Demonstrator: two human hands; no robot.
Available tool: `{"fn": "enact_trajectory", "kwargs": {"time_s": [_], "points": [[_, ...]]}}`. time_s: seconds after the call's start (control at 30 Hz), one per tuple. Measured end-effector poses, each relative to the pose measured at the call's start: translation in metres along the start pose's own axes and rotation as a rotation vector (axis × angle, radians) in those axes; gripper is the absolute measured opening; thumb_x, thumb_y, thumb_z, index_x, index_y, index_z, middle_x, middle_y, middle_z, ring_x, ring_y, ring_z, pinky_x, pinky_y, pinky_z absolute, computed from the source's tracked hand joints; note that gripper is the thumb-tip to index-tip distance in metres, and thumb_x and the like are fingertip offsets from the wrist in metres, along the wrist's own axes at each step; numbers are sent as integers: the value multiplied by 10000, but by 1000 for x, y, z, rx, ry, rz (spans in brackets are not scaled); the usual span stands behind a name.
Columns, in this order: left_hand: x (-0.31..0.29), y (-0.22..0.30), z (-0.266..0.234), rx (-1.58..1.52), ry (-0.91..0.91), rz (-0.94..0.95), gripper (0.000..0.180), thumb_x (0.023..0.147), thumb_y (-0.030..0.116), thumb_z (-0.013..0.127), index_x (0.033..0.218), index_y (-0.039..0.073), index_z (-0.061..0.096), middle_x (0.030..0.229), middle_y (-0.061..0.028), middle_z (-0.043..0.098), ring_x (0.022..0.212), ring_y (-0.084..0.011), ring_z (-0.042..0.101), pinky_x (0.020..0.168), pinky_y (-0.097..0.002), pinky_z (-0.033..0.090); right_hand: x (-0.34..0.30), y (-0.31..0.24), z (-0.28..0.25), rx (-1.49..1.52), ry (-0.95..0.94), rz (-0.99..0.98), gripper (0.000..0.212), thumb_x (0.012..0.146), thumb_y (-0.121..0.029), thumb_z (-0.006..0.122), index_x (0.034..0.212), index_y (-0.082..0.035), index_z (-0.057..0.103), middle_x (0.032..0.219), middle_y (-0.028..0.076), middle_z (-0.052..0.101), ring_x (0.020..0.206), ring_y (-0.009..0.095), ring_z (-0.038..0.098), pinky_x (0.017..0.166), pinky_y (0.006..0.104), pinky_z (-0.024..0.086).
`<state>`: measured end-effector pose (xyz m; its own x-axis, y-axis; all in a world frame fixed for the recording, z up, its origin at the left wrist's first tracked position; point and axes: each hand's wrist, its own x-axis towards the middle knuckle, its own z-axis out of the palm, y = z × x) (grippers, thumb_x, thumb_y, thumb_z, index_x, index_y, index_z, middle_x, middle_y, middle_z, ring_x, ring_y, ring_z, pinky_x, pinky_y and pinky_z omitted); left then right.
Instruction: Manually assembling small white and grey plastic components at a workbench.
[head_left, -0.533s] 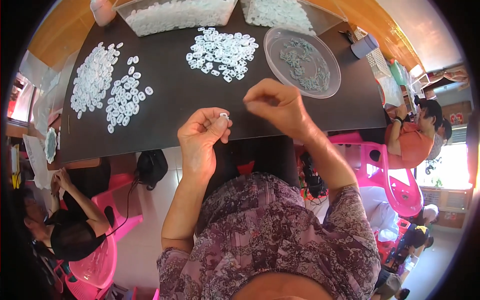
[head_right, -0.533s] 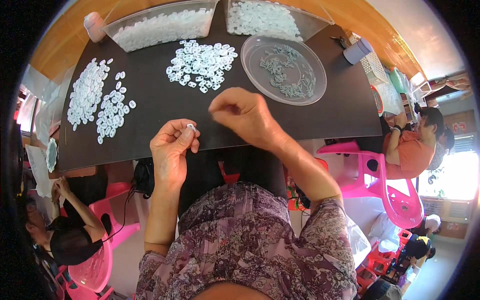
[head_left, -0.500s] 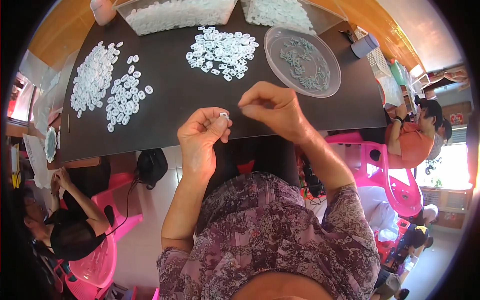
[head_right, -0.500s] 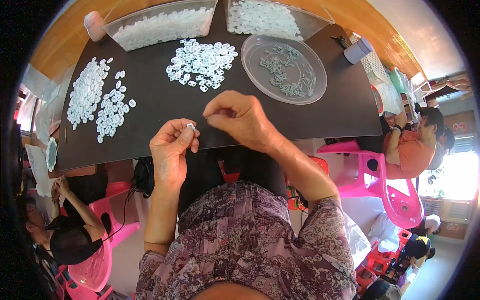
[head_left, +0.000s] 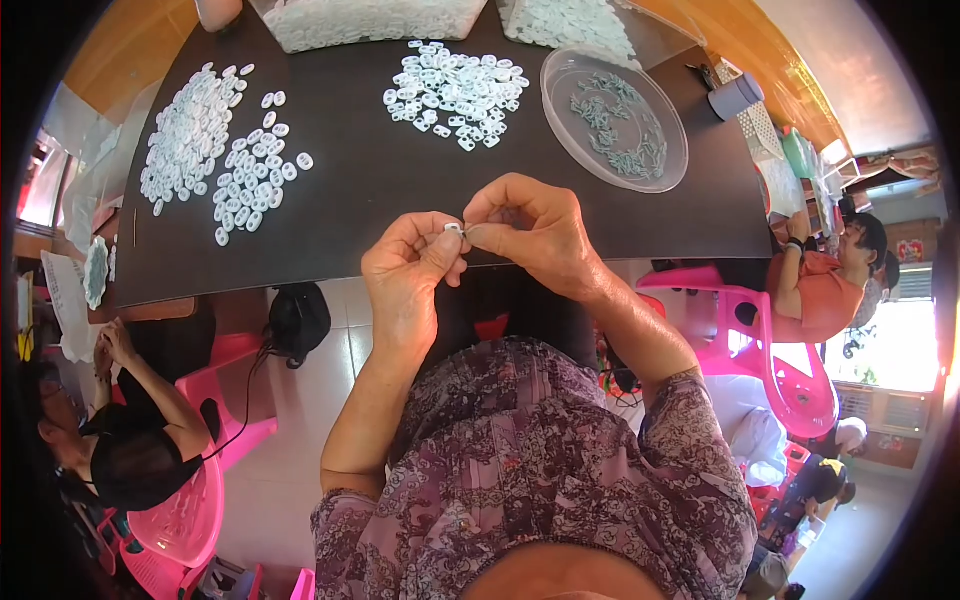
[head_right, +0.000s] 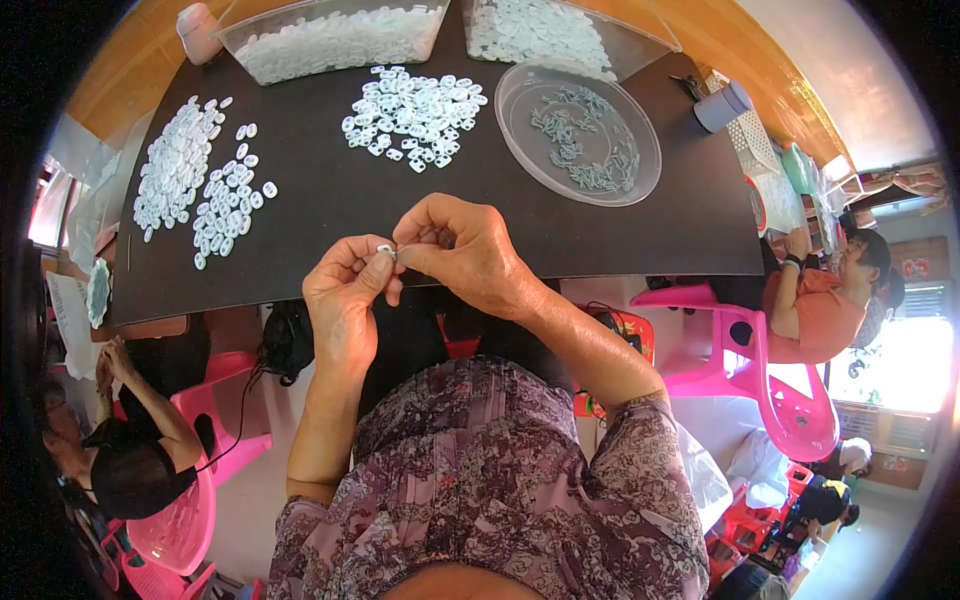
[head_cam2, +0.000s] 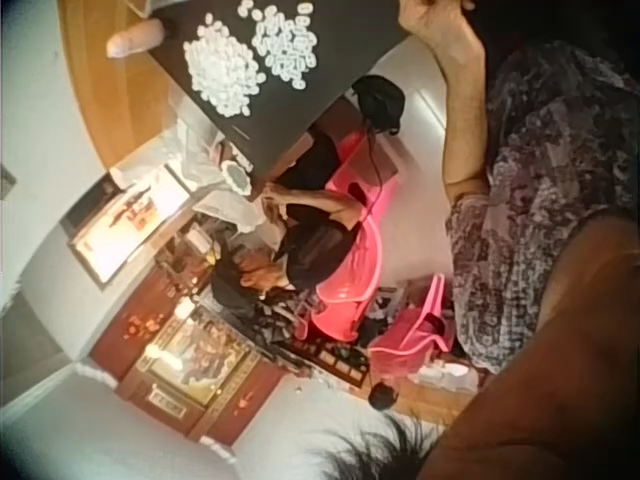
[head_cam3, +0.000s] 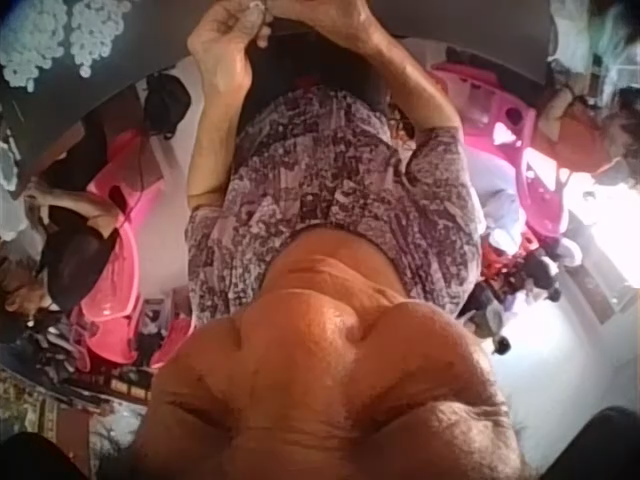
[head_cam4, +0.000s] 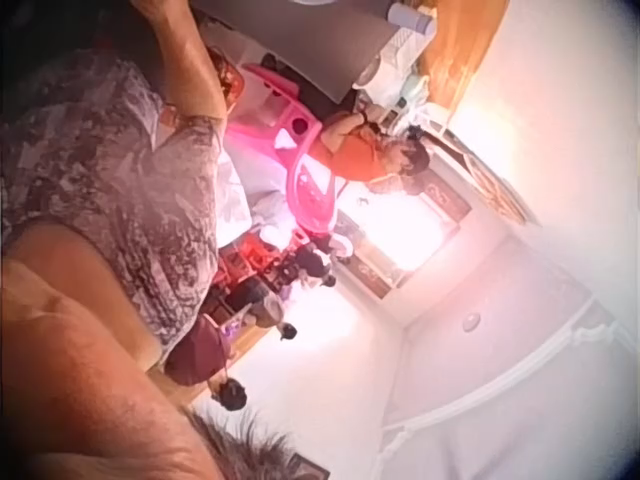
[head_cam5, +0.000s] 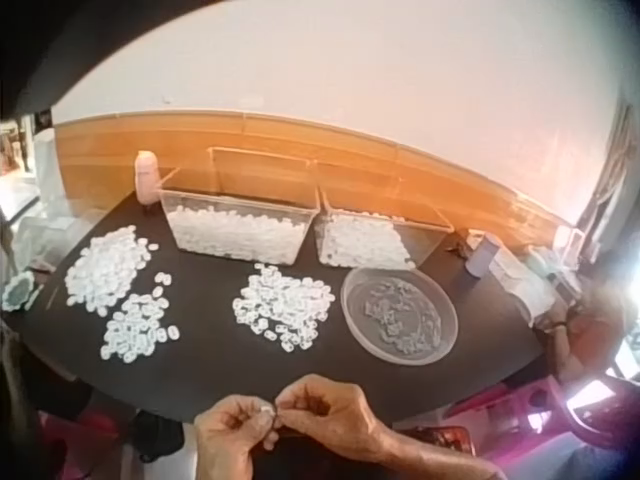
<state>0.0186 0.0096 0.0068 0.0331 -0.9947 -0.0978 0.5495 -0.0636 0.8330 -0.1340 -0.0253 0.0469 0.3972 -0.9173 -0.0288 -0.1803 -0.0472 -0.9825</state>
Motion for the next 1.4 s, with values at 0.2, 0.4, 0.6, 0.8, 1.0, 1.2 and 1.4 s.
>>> {"fn": "enact_trajectory", "kwargs": {"time_s": [0.2, 0.4, 0.6, 0.8, 1.0, 1.2, 1.4], "points": [[-1, -4, -3, 9, -20, 63, 78, 839, 33, 618, 875, -35, 608, 735, -71, 607, 581, -101, 526, 507, -203, 411, 1, 2, 3, -27, 17, -21, 122, 806, -29, 646, 912, 7, 599, 822, 8, 603, 760, 45, 551, 688, 200, 454], [-6, -12, -2, 148, 23, 165, 71, 845, 44, 625, 889, -11, 611, 741, -23, 600, 589, -54, 503, 507, -169, 399, 1, 7, 8, -60, 46, -18, 123, 787, -30, 663, 891, 1, 607, 802, -2, 600, 734, 41, 548, 663, 200, 458], [-10, -10, -3, 90, 65, 156, 86, 857, 33, 608, 924, -19, 620, 759, -28, 605, 608, -56, 516, 525, -161, 416, 0, 11, 14, 47, 64, -5, 121, 794, -13, 652, 902, 9, 601, 803, 15, 613, 749, 58, 575, 674, 209, 480], [-11, -4, -3, 73, 51, 129, 136, 862, 12, 589, 983, -31, 632, 781, -38, 604, 633, -72, 539, 531, -173, 429, 3, 11, 15, 52, 57, -11, 117, 804, 1, 637, 912, 19, 595, 810, 27, 619, 770, 73, 592, 694, 217, 492], [-12, -8, -4, 454, 60, 388, 111, 861, -6, 576, 949, -34, 638, 751, -27, 575, 623, -65, 532, 522, -184, 432, 4, 8, 15, 7, 46, 11, 101, 790, 3, 641, 885, 19, 610, 819, 35, 625, 766, 76, 597, 685, 209, 490], [-11, -9, -5, 327, 105, 276, 111, 864, -11, 568, 951, -35, 632, 774, -32, 583, 629, -61, 529, 529, -184, 433, 5, 14, 17, 37, 54, -3, 111, 804, -2, 634, 910, 19, 610, 839, 33, 631, 779, 72, 595, 694, 206, 488], [-10, -7, -5, 103, 104, 131, 146, 867, -4, 566, 1002, -43, 608, 828, -44, 603, 662, -61, 534, 567, -171, 435, 5, 14, 14, 20, 34, -25, 111, 826, -20, 624, 931, 12, 608, 842, 24, 631, 766, 62, 589, 693, 203, 483]]}}
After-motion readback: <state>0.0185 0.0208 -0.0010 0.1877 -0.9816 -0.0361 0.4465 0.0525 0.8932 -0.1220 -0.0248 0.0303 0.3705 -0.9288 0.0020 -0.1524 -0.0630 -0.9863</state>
